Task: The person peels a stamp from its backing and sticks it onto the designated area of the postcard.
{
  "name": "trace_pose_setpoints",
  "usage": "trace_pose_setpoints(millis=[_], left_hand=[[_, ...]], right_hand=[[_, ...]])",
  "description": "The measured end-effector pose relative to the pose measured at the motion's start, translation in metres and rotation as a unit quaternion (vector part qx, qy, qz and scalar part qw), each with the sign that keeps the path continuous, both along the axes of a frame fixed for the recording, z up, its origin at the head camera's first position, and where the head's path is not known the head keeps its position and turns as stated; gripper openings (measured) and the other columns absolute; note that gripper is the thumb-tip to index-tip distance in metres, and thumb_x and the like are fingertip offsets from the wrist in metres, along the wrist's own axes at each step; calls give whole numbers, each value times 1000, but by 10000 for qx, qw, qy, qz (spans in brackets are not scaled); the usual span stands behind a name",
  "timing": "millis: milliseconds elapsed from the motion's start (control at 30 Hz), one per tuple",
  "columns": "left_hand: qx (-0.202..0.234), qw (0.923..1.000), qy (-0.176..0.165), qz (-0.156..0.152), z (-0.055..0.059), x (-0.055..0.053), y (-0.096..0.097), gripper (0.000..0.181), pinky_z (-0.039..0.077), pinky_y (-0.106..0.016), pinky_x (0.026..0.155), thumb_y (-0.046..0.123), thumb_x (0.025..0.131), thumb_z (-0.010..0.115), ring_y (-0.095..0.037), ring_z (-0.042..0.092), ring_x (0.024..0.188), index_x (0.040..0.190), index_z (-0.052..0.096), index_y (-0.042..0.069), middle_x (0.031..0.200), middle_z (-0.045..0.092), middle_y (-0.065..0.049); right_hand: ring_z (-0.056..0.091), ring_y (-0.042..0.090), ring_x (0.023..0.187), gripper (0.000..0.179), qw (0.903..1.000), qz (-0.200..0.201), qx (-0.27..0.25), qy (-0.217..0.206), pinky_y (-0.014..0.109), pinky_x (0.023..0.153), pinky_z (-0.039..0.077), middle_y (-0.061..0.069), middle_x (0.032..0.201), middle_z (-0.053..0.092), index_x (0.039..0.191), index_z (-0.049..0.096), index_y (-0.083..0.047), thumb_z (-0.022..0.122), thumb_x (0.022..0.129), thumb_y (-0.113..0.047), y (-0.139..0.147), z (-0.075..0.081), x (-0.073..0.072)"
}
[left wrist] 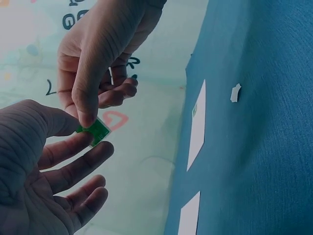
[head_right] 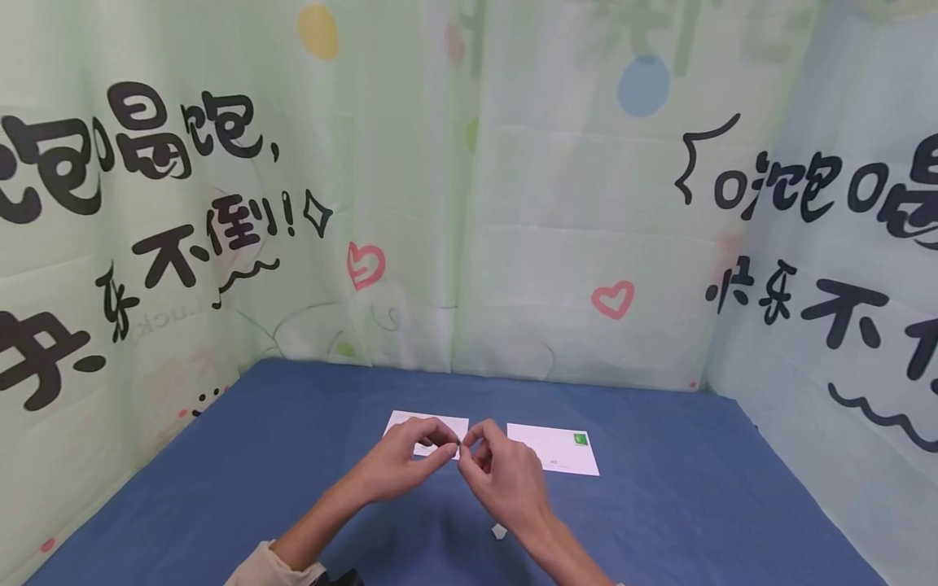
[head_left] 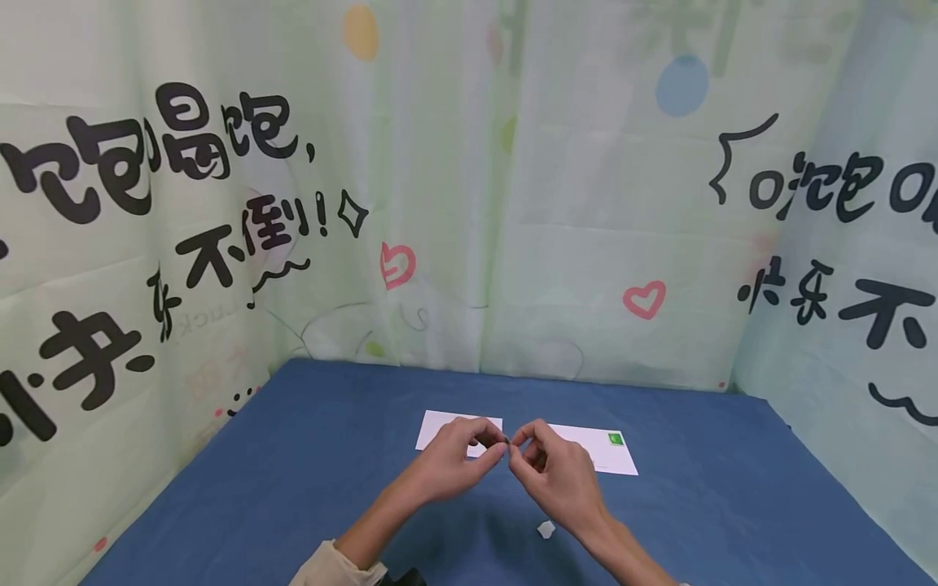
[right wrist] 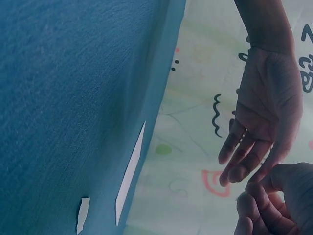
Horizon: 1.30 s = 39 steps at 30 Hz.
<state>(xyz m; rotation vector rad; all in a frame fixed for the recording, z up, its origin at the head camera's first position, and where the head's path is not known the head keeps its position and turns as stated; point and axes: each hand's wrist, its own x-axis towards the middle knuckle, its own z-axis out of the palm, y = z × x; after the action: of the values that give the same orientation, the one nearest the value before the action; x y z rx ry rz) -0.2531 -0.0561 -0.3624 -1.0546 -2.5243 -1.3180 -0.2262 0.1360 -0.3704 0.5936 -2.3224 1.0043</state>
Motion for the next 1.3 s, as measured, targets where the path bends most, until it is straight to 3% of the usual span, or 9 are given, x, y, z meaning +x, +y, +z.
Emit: trace_pose_setpoints(millis=[300, 567, 800, 1033, 1300], left_hand=[[100, 9999, -14, -61, -1, 1, 1, 19, 50, -51, 97, 19, 105, 58, -15, 67, 102, 109, 74, 8, 101, 74, -2], [22, 9998, 166, 53, -2, 2, 2, 18, 51, -41, 95, 17, 105, 57, -15, 66, 101, 104, 74, 9, 98, 73, 0], [100, 9998, 179, -23, -1, 1, 2, 19, 53, -44, 97, 14, 106, 55, -14, 68, 99, 105, 73, 7, 98, 73, -1], [97, 9996, 271, -24, -1, 1, 2, 19, 53, -40, 96, 12, 105, 56, -14, 69, 98, 106, 74, 6, 99, 74, -1], [134, 9994, 318, 17, -1, 1, 3, 20, 54, -38, 95, 11, 105, 56, -14, 69, 95, 105, 75, 5, 97, 74, -1]], right_hand=[[44, -5, 49, 20, 9995, 115, 15, 306, 21, 48, 41, -19, 61, 51, 89, 65, -15, 75, 84, 2, -1, -2, 0], [43, -6, 49, 25, 9988, 159, 131, 442, 21, 47, 41, -19, 60, 50, 89, 66, -15, 79, 80, 4, -1, -4, 0], [43, -7, 49, 26, 9983, 183, 105, 550, 20, 47, 41, -20, 61, 51, 90, 66, -15, 82, 79, 3, -2, -5, -1], [42, -9, 50, 27, 9956, 268, 104, 887, 17, 47, 40, -20, 61, 50, 91, 65, -15, 82, 79, 2, -2, -7, -3], [43, -9, 50, 25, 9954, 261, 98, 920, 16, 47, 40, -22, 61, 50, 92, 66, -15, 83, 80, -1, -1, -7, -4]])
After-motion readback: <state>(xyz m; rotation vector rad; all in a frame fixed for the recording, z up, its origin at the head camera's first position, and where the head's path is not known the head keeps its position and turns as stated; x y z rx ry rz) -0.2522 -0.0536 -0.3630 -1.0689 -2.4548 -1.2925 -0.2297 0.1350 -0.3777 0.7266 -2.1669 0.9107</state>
